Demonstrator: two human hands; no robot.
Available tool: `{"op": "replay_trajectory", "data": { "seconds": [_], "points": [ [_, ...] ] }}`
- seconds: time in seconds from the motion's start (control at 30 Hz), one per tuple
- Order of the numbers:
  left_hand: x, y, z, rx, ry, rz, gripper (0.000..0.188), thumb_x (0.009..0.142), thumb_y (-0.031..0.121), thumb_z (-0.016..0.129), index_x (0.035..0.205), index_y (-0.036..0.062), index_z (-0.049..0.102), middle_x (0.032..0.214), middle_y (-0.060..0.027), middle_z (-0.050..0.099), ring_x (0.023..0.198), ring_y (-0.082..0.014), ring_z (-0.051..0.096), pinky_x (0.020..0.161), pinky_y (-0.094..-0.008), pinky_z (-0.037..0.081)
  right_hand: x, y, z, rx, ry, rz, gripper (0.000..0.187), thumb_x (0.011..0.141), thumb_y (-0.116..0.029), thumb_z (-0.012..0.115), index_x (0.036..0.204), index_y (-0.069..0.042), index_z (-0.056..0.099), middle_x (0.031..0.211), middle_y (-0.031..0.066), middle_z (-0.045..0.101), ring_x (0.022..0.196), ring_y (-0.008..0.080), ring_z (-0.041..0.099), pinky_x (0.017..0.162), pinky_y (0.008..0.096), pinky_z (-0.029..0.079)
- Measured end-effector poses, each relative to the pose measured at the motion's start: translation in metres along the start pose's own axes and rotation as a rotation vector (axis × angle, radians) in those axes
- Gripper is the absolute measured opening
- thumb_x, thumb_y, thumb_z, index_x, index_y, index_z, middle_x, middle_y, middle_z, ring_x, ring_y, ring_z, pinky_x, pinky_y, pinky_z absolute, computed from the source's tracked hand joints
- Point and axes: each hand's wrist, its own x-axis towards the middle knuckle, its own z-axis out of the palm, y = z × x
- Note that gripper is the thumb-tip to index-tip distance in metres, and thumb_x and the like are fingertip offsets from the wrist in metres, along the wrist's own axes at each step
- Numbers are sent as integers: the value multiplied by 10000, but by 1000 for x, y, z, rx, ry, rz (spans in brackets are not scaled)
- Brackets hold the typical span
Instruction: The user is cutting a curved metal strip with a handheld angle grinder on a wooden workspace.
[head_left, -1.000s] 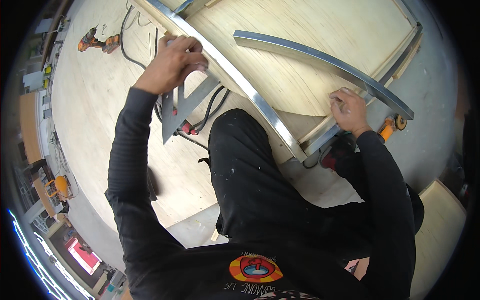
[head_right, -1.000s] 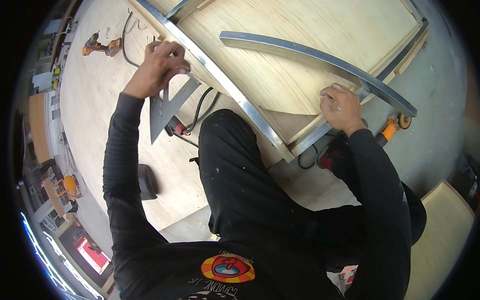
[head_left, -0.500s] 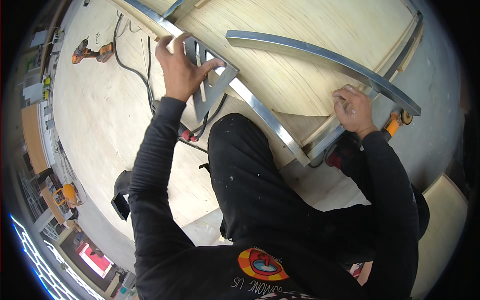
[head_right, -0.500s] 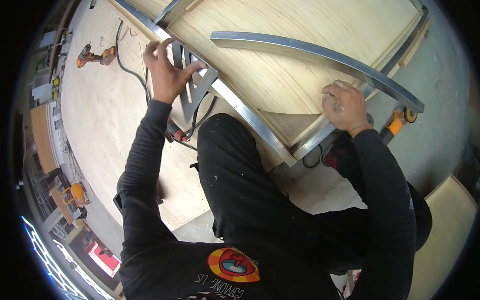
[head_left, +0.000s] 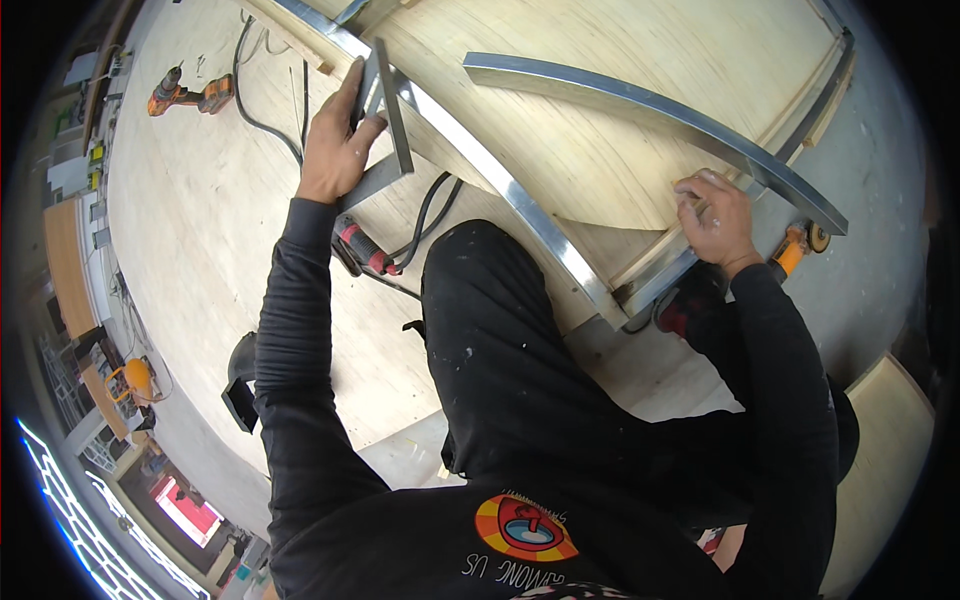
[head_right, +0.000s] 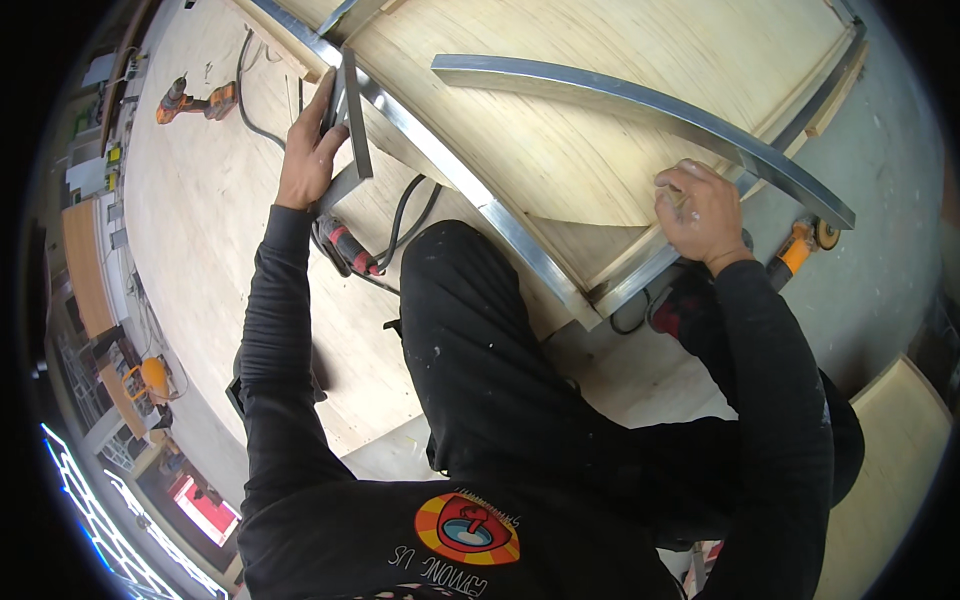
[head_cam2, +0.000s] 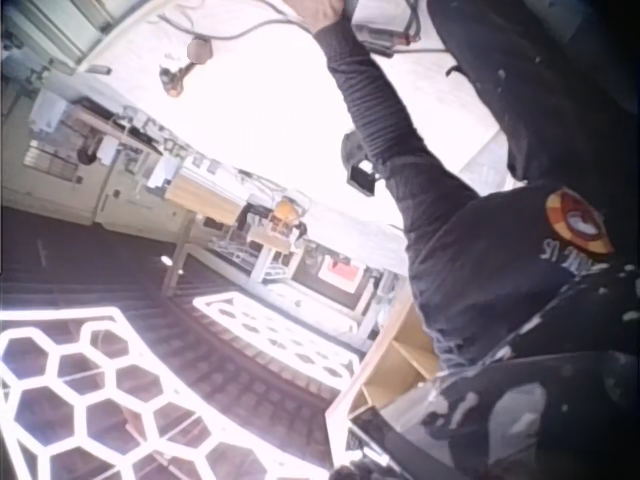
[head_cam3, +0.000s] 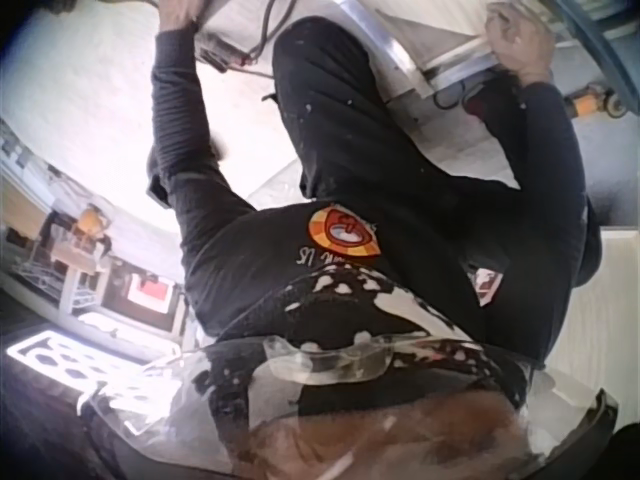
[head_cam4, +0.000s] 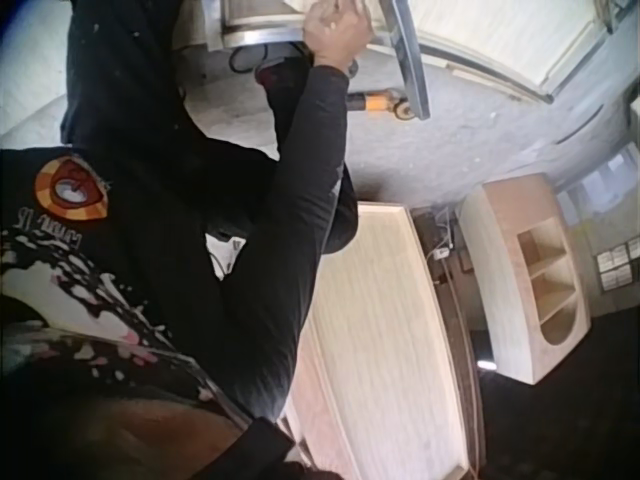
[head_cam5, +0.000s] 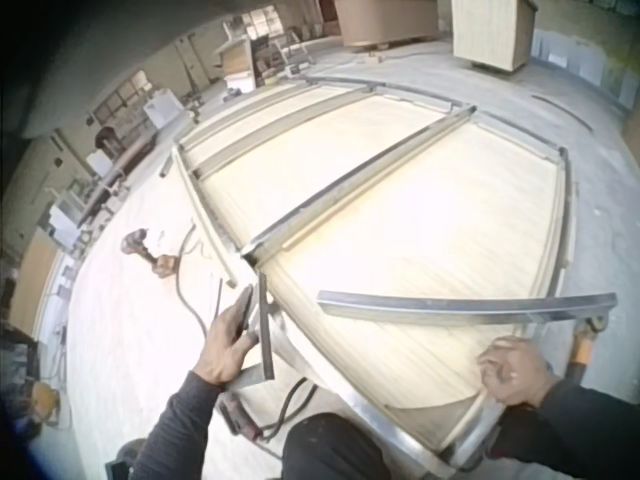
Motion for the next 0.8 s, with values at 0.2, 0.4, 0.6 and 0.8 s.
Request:
{"op": "replay_trajectory", "data": {
  "seconds": [0.2, 0.4, 0.6, 0.8],
  "points": [
    [11, 5, 7, -7, -163, 138, 632, 854, 354, 617, 1421, 79, 559, 1135, -303, 671, 964, -411, 684, 950, -402, 488, 2, -1, 1, -4, -12, -8, 138, 788, -168, 654, 885, -81, 699, 875, 121, 664, 832, 353, 655, 733, 405, 522],
    [16, 18, 24, 41, -173, -16, 724, 861, 500, 756, 1391, 37, 583, 1149, -233, 705, 1042, -251, 698, 957, -354, 508, 1, -2, 0, -9, -15, 2, 137, 786, -160, 656, 888, -80, 699, 858, 120, 657, 817, 348, 657, 716, 399, 518],
    [21, 19, 26, 55, -188, -33, 729, 847, 507, 771, 1385, 48, 596, 1056, -190, 733, 954, -221, 709, 920, -343, 525, 2, -2, 0, -1, -11, -7, 139, 782, -151, 655, 888, -72, 698, 843, 123, 654, 798, 322, 663, 712, 398, 519],
    [21, -5, 38, -118, -70, -7, 748, 795, 601, 770, 1337, 100, 651, 918, -190, 741, 782, -260, 728, 823, -356, 566, 3, -3, 1, -27, -11, -10, 131, 782, -150, 653, 879, -72, 696, 835, 120, 650, 784, 323, 655, 701, 396, 517]
  ]
}}
